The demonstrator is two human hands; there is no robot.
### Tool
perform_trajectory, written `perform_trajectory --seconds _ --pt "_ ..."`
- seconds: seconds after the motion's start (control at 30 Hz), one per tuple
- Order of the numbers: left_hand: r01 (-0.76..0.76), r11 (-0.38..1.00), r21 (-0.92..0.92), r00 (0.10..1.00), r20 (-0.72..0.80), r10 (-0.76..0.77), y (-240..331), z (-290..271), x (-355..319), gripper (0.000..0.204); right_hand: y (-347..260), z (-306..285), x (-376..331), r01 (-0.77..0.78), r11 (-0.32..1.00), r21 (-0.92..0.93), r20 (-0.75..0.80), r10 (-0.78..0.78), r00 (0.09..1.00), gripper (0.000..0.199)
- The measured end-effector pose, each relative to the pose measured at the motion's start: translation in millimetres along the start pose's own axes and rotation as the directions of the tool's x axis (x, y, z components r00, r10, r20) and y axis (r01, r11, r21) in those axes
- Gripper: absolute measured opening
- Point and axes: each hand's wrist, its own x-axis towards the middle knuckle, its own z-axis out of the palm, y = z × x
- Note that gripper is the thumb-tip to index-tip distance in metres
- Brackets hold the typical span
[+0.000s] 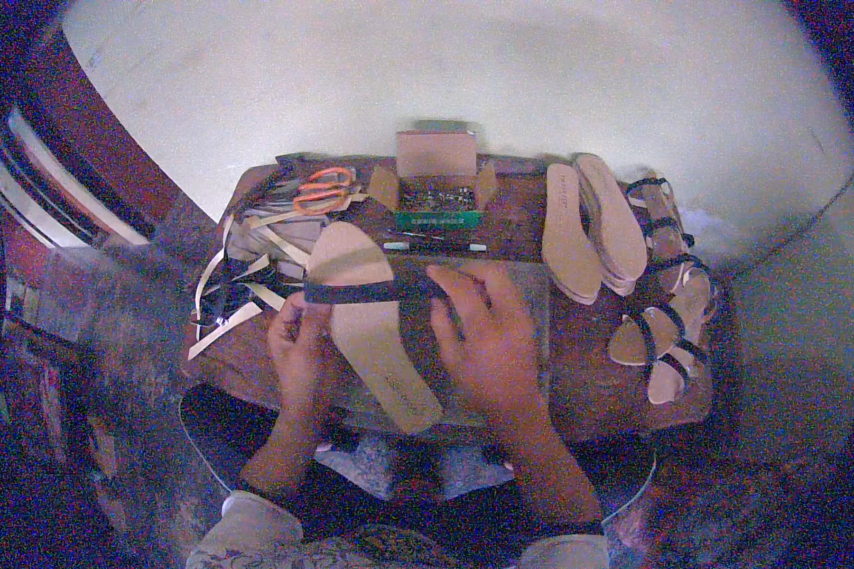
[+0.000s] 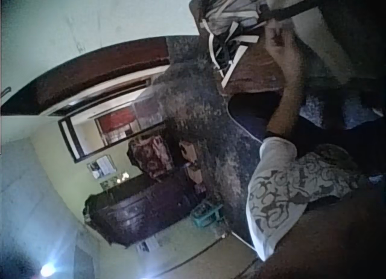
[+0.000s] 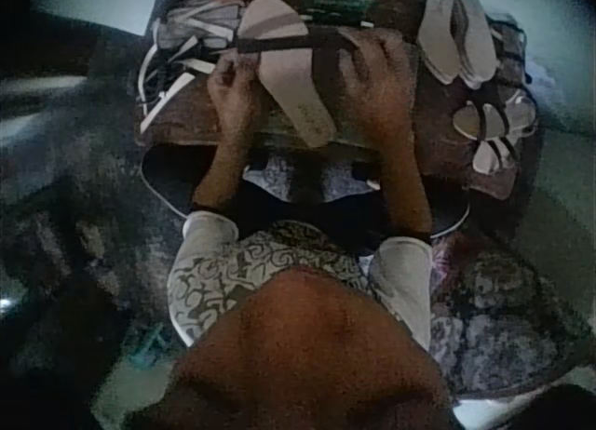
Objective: The person assembles sandals by attaching black straps to beige insoles using small nails. They position the straps, pick up nails from a box, and secure the straps to the insoles by hand. The finished sandals are placed on the table.
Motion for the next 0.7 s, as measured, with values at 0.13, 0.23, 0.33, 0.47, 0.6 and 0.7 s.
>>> perform_trajectory --seconds 0.13,0.23,0.33,0.47,0.6,0.7 --pt "-0.048 0.999 -0.004 0.998 -0.030 0.047 3.2 8.8 -12.5 0.008 3.3 1.6 4.7 0.008 0.999 0.037 -0.088 -0.004 0.996 0.030" --pt "-0.118 0.989 0.090 0.992 -0.038 0.122 5.6 9.0 -21.5 0.011 10.3 7.6 2.0 0.018 0.995 0.096 -0.129 -0.006 0.992 0.030" --pt "-0.237 0.956 0.172 0.971 0.065 0.229 13.4 8.9 -31.2 0.015 0.2 3.9 1.4 -0.052 0.991 0.126 -0.047 0.058 0.997 0.030" --pt "-0.201 0.969 0.146 0.979 0.067 0.193 15.1 13.3 -41.1 0.016 -6.1 3.9 -2.5 -0.115 0.985 0.131 0.033 0.112 0.993 0.026" --pt "-0.104 0.989 0.103 0.993 0.060 0.098 7.6 15.6 -43.1 0.016 6.9 10.9 -5.7 -0.137 0.918 0.371 -0.034 0.161 0.986 0.025" --pt "-0.113 0.988 0.108 0.992 0.069 0.106 1.3 18.6 -49.3 0.016 12.9 13.0 -4.7 -0.265 0.761 0.592 0.075 0.275 0.959 0.029"
